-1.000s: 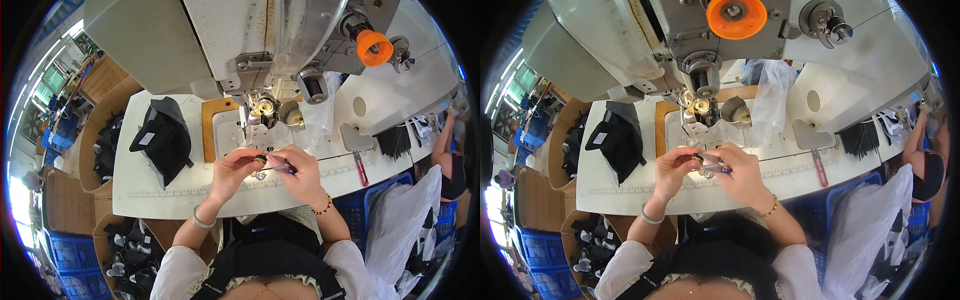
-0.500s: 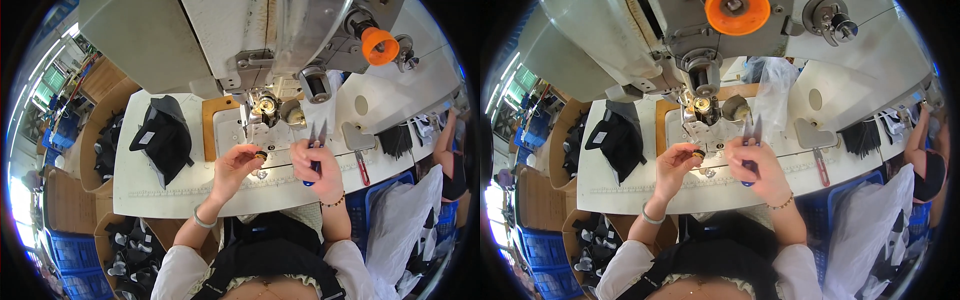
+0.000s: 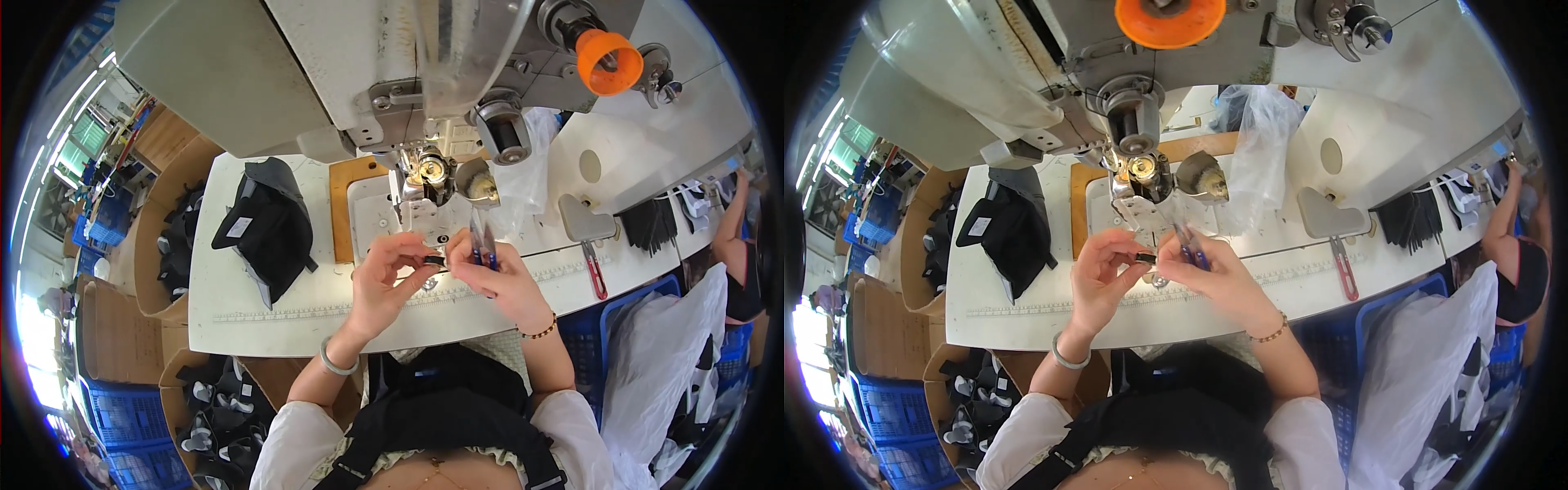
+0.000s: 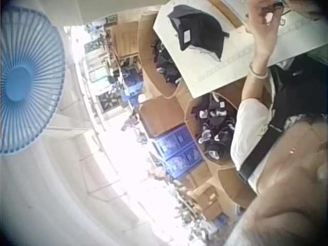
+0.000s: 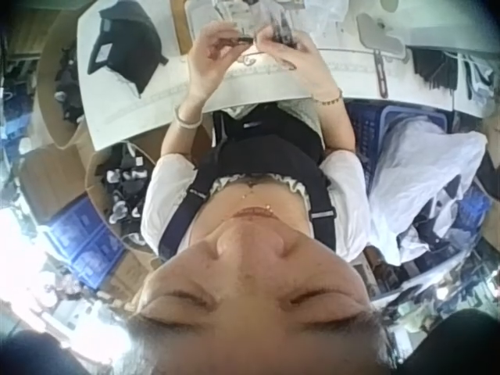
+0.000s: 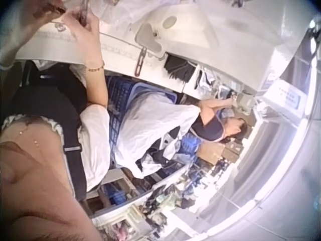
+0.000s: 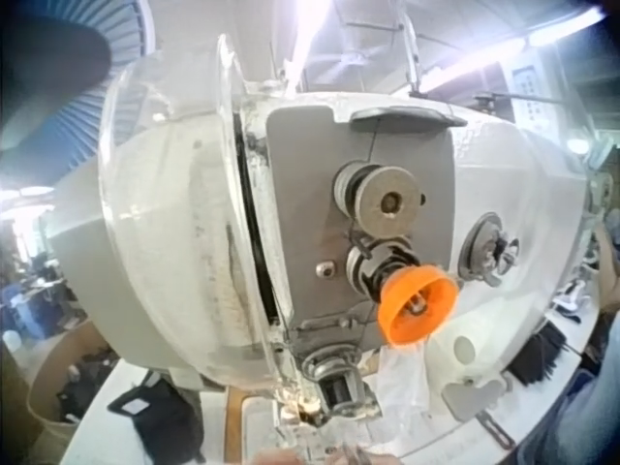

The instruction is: Stitching black shoe components using an industrial sewing machine.

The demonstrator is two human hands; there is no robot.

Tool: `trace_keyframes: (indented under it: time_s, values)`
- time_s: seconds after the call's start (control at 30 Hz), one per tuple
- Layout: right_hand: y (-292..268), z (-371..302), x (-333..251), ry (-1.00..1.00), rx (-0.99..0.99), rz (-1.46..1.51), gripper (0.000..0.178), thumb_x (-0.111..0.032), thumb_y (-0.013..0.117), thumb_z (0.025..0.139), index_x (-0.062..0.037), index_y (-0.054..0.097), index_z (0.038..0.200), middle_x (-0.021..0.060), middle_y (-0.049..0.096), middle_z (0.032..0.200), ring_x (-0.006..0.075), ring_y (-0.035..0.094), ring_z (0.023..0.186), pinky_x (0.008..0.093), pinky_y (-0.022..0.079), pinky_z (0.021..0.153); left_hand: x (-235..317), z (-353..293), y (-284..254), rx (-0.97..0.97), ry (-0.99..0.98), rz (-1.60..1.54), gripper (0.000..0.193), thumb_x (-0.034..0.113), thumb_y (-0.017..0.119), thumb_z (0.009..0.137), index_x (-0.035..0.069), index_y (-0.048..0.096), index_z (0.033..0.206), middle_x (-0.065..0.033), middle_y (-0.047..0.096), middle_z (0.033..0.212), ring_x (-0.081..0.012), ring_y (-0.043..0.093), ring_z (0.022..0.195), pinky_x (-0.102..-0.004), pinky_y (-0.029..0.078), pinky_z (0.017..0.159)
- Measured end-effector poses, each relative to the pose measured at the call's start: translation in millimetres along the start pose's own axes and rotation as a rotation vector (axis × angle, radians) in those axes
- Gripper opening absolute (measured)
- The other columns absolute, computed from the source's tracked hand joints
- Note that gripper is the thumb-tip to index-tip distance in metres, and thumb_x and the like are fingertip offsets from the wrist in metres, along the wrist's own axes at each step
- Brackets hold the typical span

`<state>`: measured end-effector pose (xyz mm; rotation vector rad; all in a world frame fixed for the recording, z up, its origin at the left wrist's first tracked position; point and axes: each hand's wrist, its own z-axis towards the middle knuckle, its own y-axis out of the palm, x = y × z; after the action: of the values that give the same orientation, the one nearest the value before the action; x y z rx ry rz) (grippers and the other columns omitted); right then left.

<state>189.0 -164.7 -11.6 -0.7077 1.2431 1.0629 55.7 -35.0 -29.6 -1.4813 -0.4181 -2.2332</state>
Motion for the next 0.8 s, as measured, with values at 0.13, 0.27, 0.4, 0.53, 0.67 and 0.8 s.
trace_keyframes:
  time_s: [0.13, 0.27, 0.4, 0.53, 0.67, 0.8]
  values:
    - [-6.8, -2.0, 1.2, 0.136, -0.123, 0.519, 0.008, -0.007, 0.06, 0.079, -0.0033, 0.056, 0.085, 0.0035, 0.048, 0.091, 0.0034, 0.033, 0.047, 0.0192, 0.027, 0.045, -2.7, -0.4, 6.7, -0.006, 0.053, -0.043, 0.039, -0.01, 0.063, 0.077, -0.001, 0.047, 0.111, -0.0079, 0.057, 0.097, -0.0129, 0.058, 0.088, -0.0259, 0.049, 0.078]
    - [-5.4, -0.8, 9.8, 0.102, -0.156, 0.822, 0.008, -0.004, 0.057, 0.08, -0.0027, 0.054, 0.087, 0.0021, 0.047, 0.079, 0.0032, 0.03, 0.043, 0.0195, 0.023, 0.041, -0.8, -0.2, 7.0, -0.005, 0.116, 0.007, 0.037, -0.01, 0.062, 0.077, -0.001, 0.047, 0.11, -0.0075, 0.056, 0.098, -0.0124, 0.058, 0.087, -0.0247, 0.05, 0.076]
    - [-4.4, -2.5, 9.6, 0.167, -0.11, 0.7, 0.012, -0.005, 0.058, 0.081, -0.0008, 0.057, 0.092, -0.0028, 0.043, 0.063, 0.0025, 0.029, 0.042, 0.0203, 0.019, 0.039, -2.0, -0.9, 10.4, 0.048, 0.104, 0.03, 0.033, -0.01, 0.062, 0.077, -0.002, 0.05, 0.107, -0.0077, 0.058, 0.098, -0.0127, 0.059, 0.086, -0.0236, 0.051, 0.074]
    - [0.9, -2.7, 4.3, 0.23, -0.043, 0.473, 0.021, -0.008, 0.059, 0.082, 0.0004, 0.06, 0.102, -0.0064, 0.038, 0.055, 0.0013, 0.028, 0.043, 0.0202, 0.018, 0.039, 5.0, -2.1, 10.4, 0.027, -0.04, -0.003, 0.025, -0.006, 0.061, 0.08, -0.003, 0.056, 0.104, -0.009, 0.061, 0.095, -0.0142, 0.062, 0.083, -0.0238, 0.051, 0.073]
    - [-0.4, -0.1, -5.4, 0.194, 0.054, 0.396, 0.023, -0.009, 0.06, 0.082, -0.0003, 0.06, 0.104, -0.0059, 0.044, 0.061, 0.0012, 0.03, 0.046, 0.0181, 0.02, 0.042, -3.7, 0.6, -1.0, -0.011, -0.268, -0.235, 0.022, -0.004, 0.059, 0.082, -0.002, 0.057, 0.104, -0.0098, 0.063, 0.093, -0.0159, 0.063, 0.083, -0.0255, 0.052, 0.073]
    - [7.1, 2.8, -6.5, -0.047, 0.35, 0.031, 0.026, -0.009, 0.062, 0.082, -0.0014, 0.057, 0.106, -0.0055, 0.049, 0.068, 0.0019, 0.032, 0.05, 0.016, 0.025, 0.047, -10.6, 2.1, -5.2, -0.04, -0.299, -0.571, 0.022, -0.001, 0.059, 0.083, -0.001, 0.058, 0.105, -0.012, 0.064, 0.094, -0.0182, 0.064, 0.082, -0.0281, 0.052, 0.074]
